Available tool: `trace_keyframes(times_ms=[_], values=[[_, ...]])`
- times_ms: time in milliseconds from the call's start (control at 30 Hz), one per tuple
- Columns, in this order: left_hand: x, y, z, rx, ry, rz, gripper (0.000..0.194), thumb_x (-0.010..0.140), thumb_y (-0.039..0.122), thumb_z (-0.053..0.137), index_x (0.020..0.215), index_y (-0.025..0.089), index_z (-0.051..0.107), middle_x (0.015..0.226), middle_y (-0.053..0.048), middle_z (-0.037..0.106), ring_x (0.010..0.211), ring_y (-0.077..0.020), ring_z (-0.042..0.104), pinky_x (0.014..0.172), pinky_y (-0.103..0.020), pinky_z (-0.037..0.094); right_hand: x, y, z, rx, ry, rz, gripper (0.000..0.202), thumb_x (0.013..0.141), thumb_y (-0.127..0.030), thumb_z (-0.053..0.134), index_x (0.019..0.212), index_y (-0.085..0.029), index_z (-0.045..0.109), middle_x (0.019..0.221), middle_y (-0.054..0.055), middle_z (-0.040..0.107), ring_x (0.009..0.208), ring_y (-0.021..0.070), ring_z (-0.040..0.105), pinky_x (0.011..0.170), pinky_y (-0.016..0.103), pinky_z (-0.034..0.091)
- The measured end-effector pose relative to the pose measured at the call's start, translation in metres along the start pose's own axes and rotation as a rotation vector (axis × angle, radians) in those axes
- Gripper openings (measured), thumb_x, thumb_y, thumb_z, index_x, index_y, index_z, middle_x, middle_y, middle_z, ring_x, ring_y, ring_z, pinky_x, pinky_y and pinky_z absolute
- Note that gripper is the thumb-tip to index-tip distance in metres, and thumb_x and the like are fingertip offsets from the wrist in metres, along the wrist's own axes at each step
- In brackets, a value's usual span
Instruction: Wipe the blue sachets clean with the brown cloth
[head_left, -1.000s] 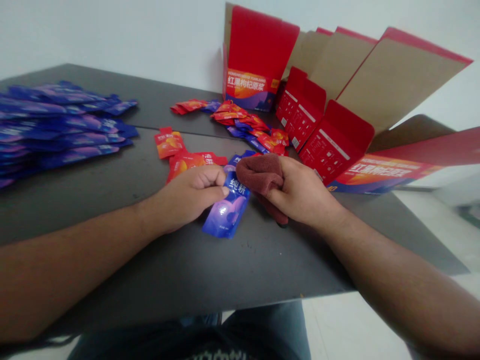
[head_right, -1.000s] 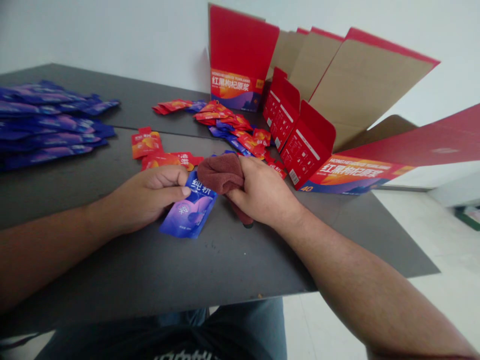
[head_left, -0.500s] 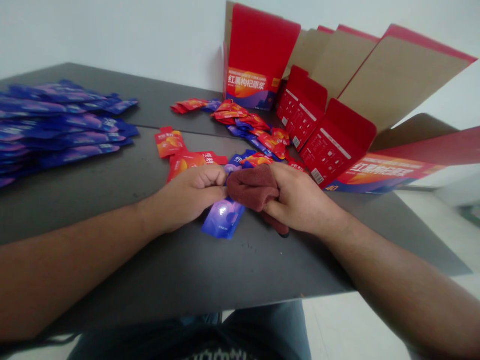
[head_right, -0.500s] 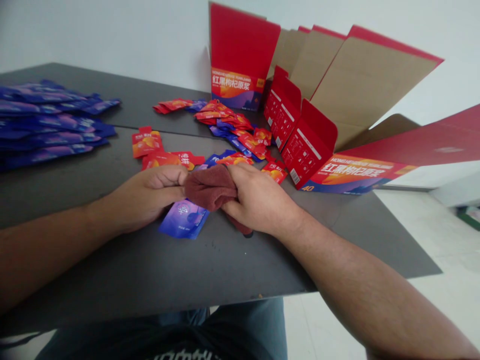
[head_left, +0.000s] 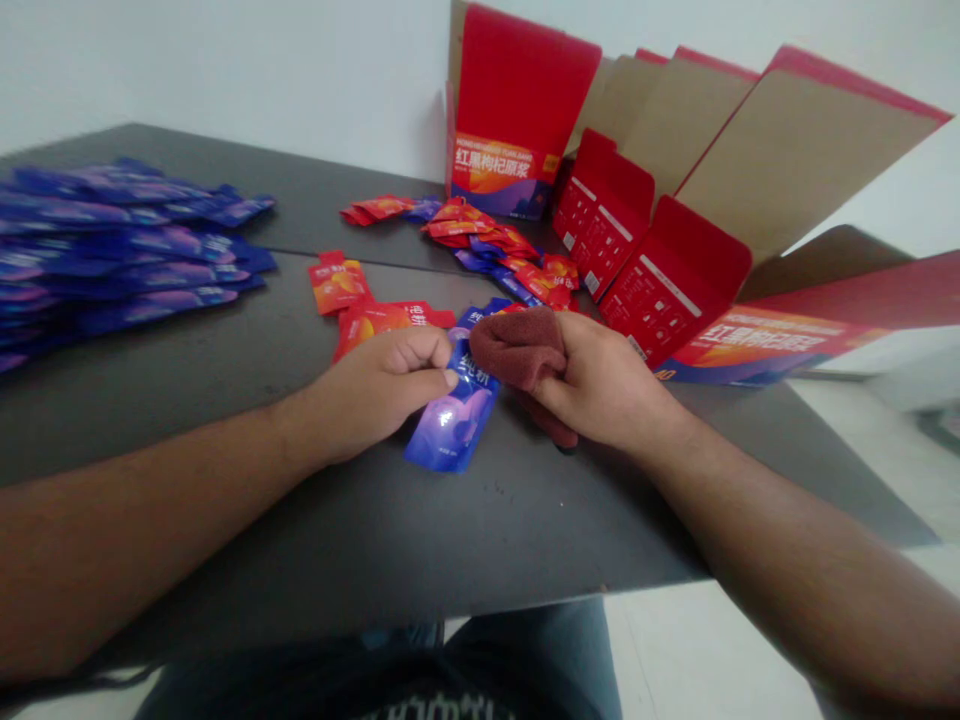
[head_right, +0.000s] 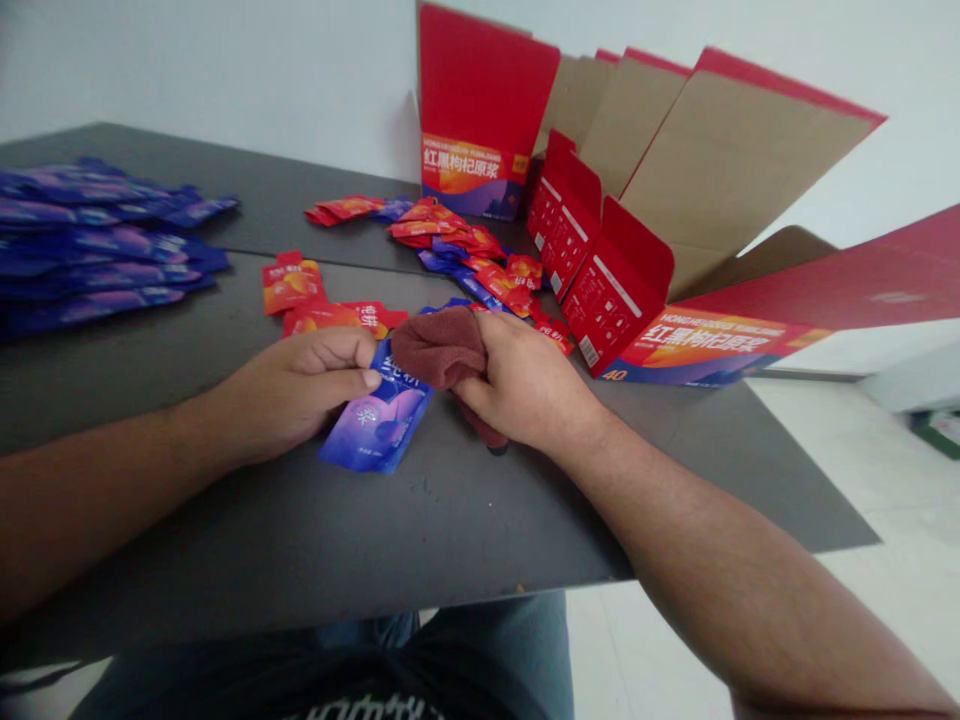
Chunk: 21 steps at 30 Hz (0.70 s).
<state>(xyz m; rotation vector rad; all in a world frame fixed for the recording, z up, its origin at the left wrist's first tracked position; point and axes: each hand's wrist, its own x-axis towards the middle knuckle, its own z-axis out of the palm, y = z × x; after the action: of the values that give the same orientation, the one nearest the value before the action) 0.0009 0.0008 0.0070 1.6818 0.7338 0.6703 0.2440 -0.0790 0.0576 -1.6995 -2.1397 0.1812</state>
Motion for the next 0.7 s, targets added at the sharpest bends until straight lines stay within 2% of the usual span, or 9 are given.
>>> trace_keyframes(times_ms=[67, 233, 400, 567, 700], values=[[0.0000, -0.0003, -0.0001, 0.015, 0.007, 0.005, 0.021, 0.090, 0.026, 0.069, 0.075, 0.021, 0.055, 0.066, 0.005, 0.055, 0.055, -0.0096, 0.046, 0.053, -0.024, 0.038, -0.0005, -0.0001, 0.0004, 0.005, -0.002, -0.001, 0.045, 0.088, -0.023, 0.069, 0.132, -0.019, 0.074, 0.127, 0.011, 0.081, 0.110, 0.0296, 0.074, 0.091, 0.039, 0.055], [0.0002, -0.0001, 0.0002, -0.008, -0.019, -0.024, 0.019, 0.089, 0.027, 0.072, 0.077, 0.021, 0.059, 0.068, 0.004, 0.060, 0.058, -0.0106, 0.049, 0.053, -0.024, 0.038, -0.0023, 0.0015, 0.0044, 0.053, 0.000, -0.168, 0.029, 0.084, -0.024, 0.072, 0.112, -0.018, 0.075, 0.110, 0.009, 0.081, 0.102, 0.0276, 0.073, 0.089, 0.038, 0.055], [0.0009, -0.0034, 0.0005, -0.026, 0.020, 0.004, 0.020, 0.090, 0.025, 0.069, 0.076, 0.021, 0.055, 0.066, 0.005, 0.055, 0.056, -0.0100, 0.046, 0.054, -0.024, 0.038, -0.0005, -0.0001, 0.0015, 0.019, 0.000, -0.035, 0.041, 0.088, -0.021, 0.070, 0.129, -0.020, 0.074, 0.121, 0.009, 0.081, 0.105, 0.0264, 0.073, 0.087, 0.036, 0.053], [0.0012, -0.0034, 0.0004, 0.046, 0.035, 0.002, 0.026, 0.094, 0.031, 0.070, 0.076, 0.022, 0.054, 0.065, 0.004, 0.055, 0.056, -0.0108, 0.046, 0.052, -0.024, 0.034, -0.0050, 0.0000, 0.0057, 0.036, -0.028, -0.222, 0.024, 0.085, -0.023, 0.070, 0.108, -0.017, 0.073, 0.105, 0.010, 0.078, 0.095, 0.0253, 0.070, 0.083, 0.036, 0.053], [0.0010, -0.0027, 0.0003, 0.074, 0.090, 0.002, 0.024, 0.098, 0.033, 0.066, 0.079, 0.022, 0.056, 0.063, 0.005, 0.049, 0.054, -0.0107, 0.042, 0.051, -0.024, 0.032, -0.0026, 0.0052, 0.0037, 0.014, 0.016, -0.154, 0.033, 0.087, -0.024, 0.069, 0.119, -0.016, 0.074, 0.110, 0.010, 0.079, 0.098, 0.0260, 0.071, 0.087, 0.037, 0.054]])
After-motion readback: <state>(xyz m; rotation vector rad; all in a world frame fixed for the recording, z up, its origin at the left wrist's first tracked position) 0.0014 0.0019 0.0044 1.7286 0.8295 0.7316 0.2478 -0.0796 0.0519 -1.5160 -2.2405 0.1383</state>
